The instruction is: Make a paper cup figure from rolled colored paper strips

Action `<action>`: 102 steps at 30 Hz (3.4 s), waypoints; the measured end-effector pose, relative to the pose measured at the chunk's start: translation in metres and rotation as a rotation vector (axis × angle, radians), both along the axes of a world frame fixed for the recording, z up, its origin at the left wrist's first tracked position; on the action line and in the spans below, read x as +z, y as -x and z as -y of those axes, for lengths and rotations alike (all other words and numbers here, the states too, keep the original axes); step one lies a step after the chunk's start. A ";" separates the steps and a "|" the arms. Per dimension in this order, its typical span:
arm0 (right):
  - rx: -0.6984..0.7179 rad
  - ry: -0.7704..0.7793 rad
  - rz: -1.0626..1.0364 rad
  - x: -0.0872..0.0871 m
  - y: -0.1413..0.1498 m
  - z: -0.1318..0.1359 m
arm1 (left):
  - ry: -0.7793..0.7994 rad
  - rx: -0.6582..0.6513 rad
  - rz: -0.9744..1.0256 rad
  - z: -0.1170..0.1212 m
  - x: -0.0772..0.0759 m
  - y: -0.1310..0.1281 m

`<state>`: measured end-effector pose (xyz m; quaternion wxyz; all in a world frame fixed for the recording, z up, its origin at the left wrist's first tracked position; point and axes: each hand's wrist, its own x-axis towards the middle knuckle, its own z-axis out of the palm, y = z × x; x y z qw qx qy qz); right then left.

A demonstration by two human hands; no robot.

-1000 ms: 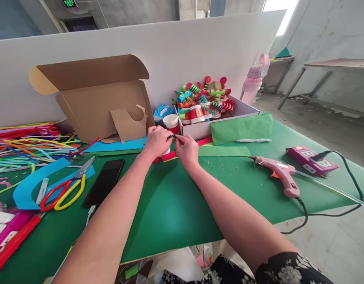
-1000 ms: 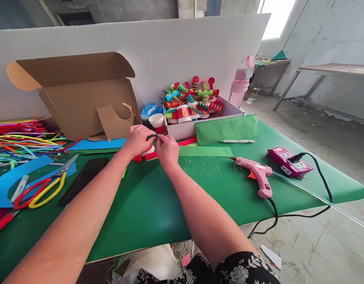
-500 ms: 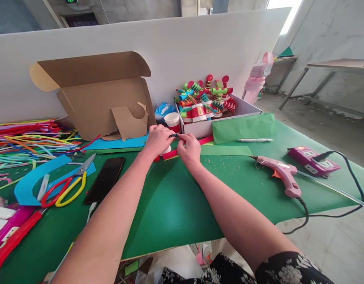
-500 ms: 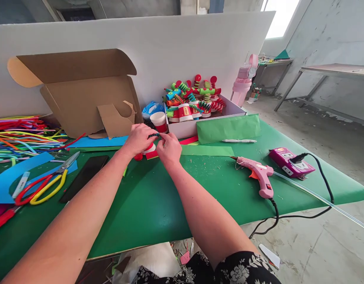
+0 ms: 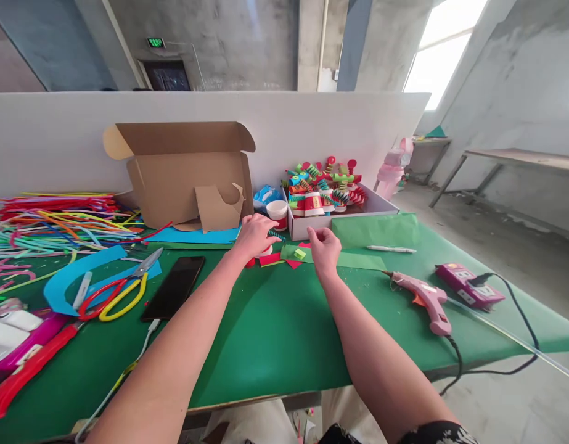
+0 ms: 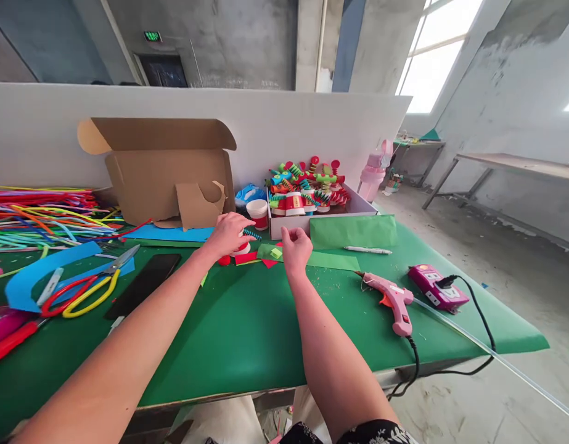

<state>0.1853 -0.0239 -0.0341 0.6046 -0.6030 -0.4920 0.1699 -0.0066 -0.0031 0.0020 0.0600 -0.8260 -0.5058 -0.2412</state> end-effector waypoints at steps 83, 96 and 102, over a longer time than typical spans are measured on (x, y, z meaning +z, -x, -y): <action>-0.042 -0.055 -0.089 0.000 -0.031 0.011 | -0.170 0.423 0.452 0.050 -0.012 0.061; 0.101 -0.042 -0.125 0.001 -0.010 0.020 | 0.426 0.076 -0.044 -0.010 0.028 0.022; 0.134 -0.044 -0.116 0.002 -0.008 0.022 | 0.396 0.108 -0.104 -0.021 0.029 0.023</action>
